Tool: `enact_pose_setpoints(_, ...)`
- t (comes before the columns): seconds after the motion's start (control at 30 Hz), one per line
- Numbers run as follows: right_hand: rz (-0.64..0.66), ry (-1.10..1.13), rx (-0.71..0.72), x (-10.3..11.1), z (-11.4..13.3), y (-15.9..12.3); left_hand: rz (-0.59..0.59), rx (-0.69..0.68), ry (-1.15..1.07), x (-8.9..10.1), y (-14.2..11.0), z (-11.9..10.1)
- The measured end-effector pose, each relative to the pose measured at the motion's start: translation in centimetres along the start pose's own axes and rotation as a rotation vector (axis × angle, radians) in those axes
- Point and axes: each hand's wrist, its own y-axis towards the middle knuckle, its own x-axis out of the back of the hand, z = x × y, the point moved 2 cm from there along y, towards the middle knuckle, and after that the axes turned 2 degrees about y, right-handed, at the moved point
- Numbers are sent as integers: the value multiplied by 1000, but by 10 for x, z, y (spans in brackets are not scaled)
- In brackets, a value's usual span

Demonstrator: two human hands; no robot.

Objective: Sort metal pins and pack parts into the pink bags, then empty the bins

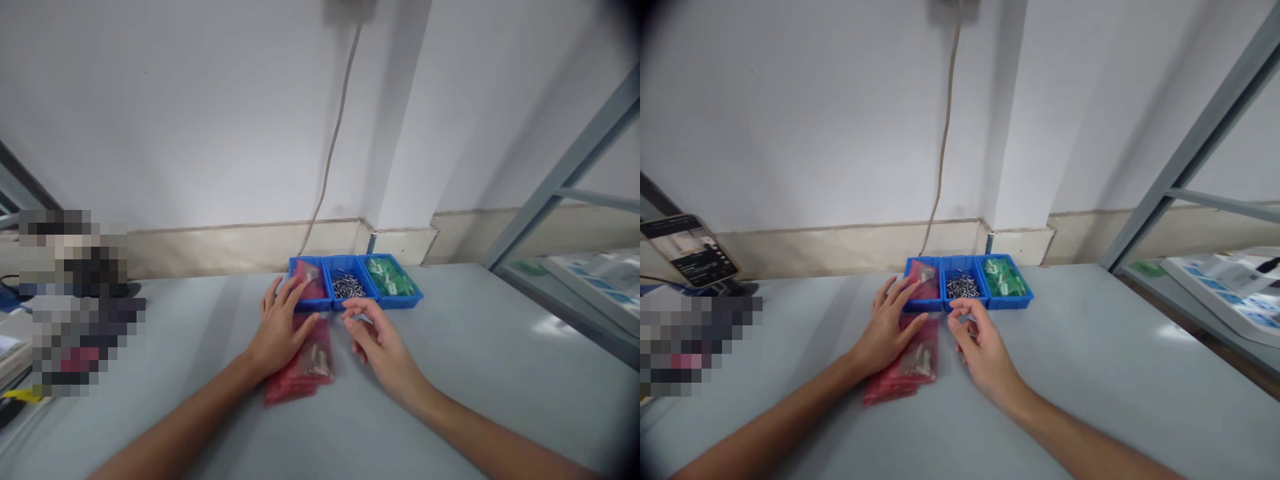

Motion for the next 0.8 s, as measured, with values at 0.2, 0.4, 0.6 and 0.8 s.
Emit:
enact_pose_setpoints(0.2, 35, -239, 85, 2, -1, 0, 19, -21, 50, 2, -1, -4)
enact_pose_setpoints(0.4, 71, -490, 140, 0, -5, -2, 65, -23, 12, 3, 2, -5)
enact_pose_setpoints(0.6, 172, -287, 114, -7, 4, -5, 61, -37, -15, 3, 2, -5)
enact_pose_setpoints(0.8, 376, -143, 144, -13, 13, -12, 37, -47, -22, 1, 1, -3)
